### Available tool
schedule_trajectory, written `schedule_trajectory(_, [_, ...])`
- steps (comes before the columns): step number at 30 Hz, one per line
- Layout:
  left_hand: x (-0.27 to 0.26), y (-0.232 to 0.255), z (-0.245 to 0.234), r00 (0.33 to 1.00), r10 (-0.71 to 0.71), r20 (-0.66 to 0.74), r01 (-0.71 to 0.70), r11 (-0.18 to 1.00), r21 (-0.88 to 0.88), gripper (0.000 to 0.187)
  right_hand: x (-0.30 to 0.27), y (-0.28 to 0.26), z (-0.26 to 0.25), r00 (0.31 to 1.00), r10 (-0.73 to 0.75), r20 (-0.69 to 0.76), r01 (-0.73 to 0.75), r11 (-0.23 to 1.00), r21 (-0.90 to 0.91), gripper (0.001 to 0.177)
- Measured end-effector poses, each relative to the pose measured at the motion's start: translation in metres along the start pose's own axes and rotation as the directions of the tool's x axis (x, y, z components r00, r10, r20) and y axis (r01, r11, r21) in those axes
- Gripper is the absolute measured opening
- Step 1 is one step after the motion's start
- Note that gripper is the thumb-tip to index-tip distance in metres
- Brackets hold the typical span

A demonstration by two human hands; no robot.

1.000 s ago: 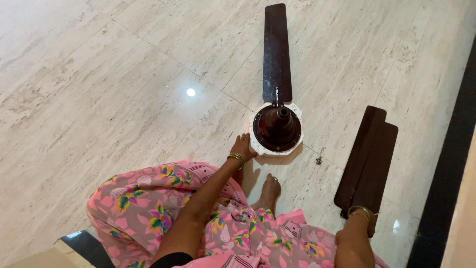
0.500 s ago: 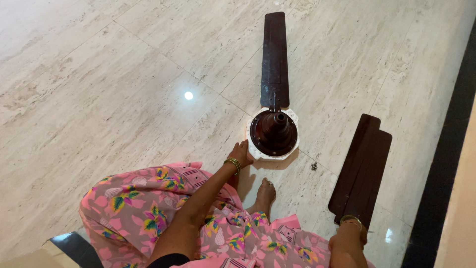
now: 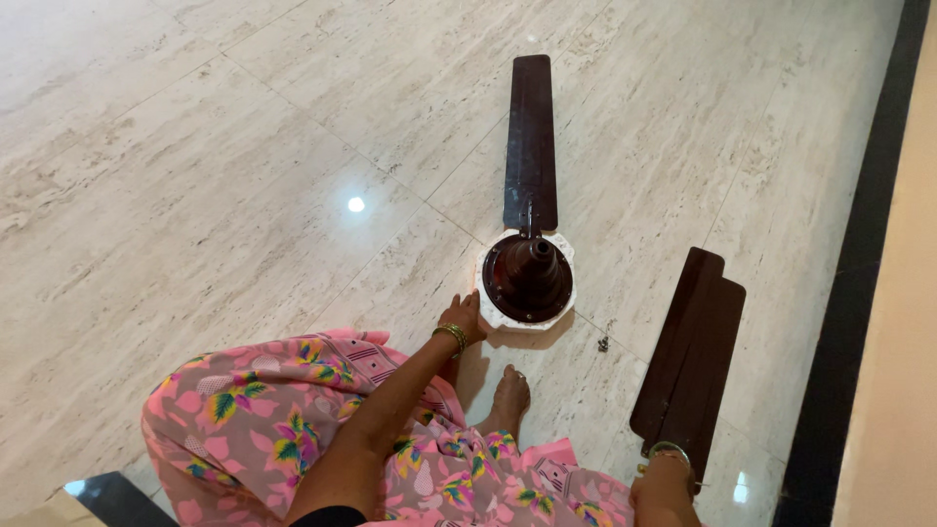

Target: The person sits on a tiled floor and attaches dark brown fan blades to a central fan motor housing. They use a yellow screwdriver to tighten the screws securing each blade to the motor hub.

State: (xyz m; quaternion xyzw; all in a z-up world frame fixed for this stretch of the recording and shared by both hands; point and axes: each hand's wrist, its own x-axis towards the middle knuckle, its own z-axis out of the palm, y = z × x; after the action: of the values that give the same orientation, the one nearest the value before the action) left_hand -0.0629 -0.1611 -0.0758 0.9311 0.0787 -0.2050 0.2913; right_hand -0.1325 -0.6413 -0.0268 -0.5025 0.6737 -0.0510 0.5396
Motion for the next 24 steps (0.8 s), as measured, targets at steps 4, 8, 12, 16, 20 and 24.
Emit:
schedule_trajectory(4, [-0.006, 0.004, -0.004, 1.000, -0.003, -0.016, 0.003, 0.999, 0.040, 0.116, -0.001, 0.007, -0.003, 1.000, 0.020, 0.010, -0.020, 0.999, 0.042, 0.055])
schedule_trajectory(8, [-0.008, 0.004, -0.006, 1.000, -0.006, 0.020, 0.004, 0.996, 0.093, 0.112, -0.004, 0.013, -0.004, 0.999, 0.037, 0.016, -0.038, 0.997, 0.070, 0.057])
schedule_trajectory(12, [-0.006, 0.004, -0.007, 1.000, 0.001, 0.025, -0.005, 0.989, 0.147, 0.108, -0.008, 0.014, -0.001, 0.998, 0.050, 0.023, -0.052, 0.992, 0.117, 0.060])
schedule_trajectory(16, [-0.007, 0.002, -0.007, 1.000, 0.013, 0.026, -0.017, 0.983, 0.180, 0.101, -0.010, 0.017, 0.002, 0.997, 0.068, 0.032, -0.073, 0.984, 0.164, 0.062])
schedule_trajectory(20, [-0.008, 0.002, -0.009, 1.000, 0.028, 0.001, -0.028, 0.976, 0.215, 0.096, -0.007, 0.020, 0.012, 0.994, 0.093, 0.052, -0.102, 0.968, 0.231, 0.064])
schedule_trajectory(24, [-0.009, 0.001, -0.011, 0.998, 0.057, -0.025, -0.048, 0.961, 0.273, 0.092, 0.012, 0.022, 0.021, 0.991, 0.118, 0.057, -0.131, 0.929, 0.347, 0.067])
